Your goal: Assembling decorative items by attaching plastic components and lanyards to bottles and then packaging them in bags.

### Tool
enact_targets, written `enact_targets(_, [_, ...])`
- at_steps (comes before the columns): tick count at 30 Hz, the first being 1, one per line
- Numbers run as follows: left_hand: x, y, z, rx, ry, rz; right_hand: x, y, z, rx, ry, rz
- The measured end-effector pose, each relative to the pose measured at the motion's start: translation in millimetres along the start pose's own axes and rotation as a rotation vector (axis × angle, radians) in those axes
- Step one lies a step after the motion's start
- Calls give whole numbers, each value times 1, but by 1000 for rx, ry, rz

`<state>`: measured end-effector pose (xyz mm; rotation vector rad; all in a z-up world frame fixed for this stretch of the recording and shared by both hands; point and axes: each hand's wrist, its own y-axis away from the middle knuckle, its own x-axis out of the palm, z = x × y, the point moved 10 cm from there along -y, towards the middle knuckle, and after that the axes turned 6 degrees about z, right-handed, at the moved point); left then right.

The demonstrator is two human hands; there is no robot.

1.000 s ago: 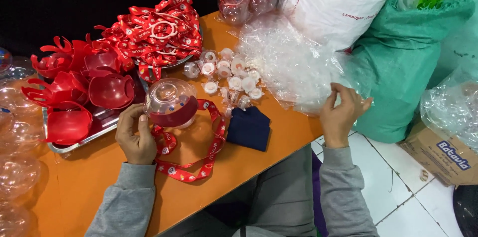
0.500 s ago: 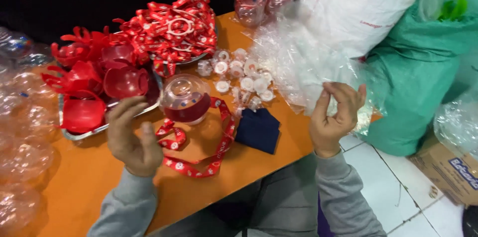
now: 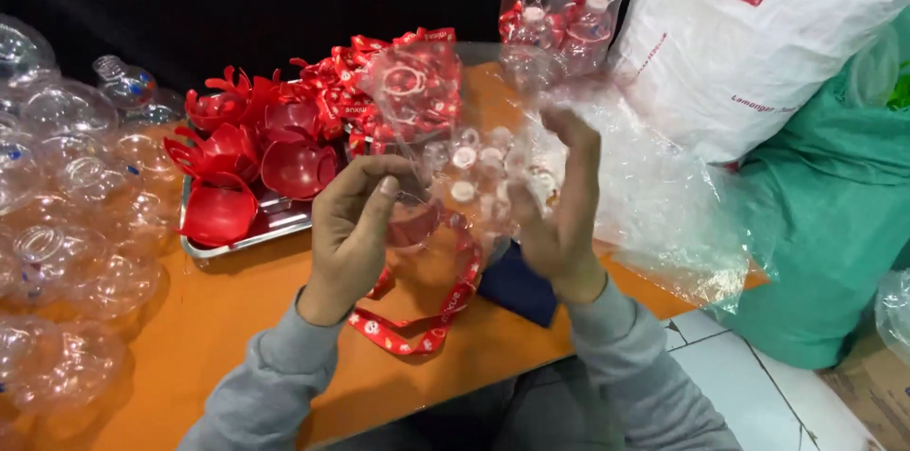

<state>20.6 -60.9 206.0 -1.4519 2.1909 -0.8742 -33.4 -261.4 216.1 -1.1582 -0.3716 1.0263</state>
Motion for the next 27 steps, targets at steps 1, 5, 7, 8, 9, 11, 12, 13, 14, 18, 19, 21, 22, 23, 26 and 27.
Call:
enact_targets(1, [0,-5,1,6,1,4,2,-8,-10,-5,3,-5])
enact_targets(5, [-3,-14,6,55,14,51,12,-49,-43,125,-354,-16])
enact_targets(7, [-12,-20,11,91,-3,36,12,-71,-40,113,-439,-30])
enact_targets(8, [-19,-17,12,115,-65,6,9,-74,-40,133,-413,-74])
enact_targets(9, [-27,-15,13,140,-127,-24,7,-75,-40,153,-386,-119])
enact_targets(11, [-33,-10,11,129,-195,-28,10,-79,-46,147,-392,-125])
enact_targets(12, [-33,-12,11,126,-249,-6,7,-80,-49,138,-376,-155])
enact_targets(13, [-38,-14,12,130,-254,-5,8,-82,-51,133,-380,-157])
enact_targets(14, [-39,-11,18,95,-244,16,8,-80,-53,137,-379,-167])
enact_targets(18, [-36,-19,8,9,-111,87,19,-78,-43,97,-346,-82])
enact_targets(19, [-35,-22,10,9,-113,75,24,-75,-44,95,-352,-72])
enact_targets(21, [-39,-26,9,56,-76,-8,35,-69,-44,94,-388,-30])
enact_targets(22, [-39,-26,13,53,-75,-8,36,-70,-42,97,-388,-29])
enact_targets(23, [-41,-25,13,78,-101,-52,34,-71,-37,83,-277,-36])
enact_targets(26, [-34,-23,5,97,-197,-19,30,-78,-9,10,-5,33])
enact_targets(27, [-26,-22,3,84,-267,53,34,-79,5,-42,156,115])
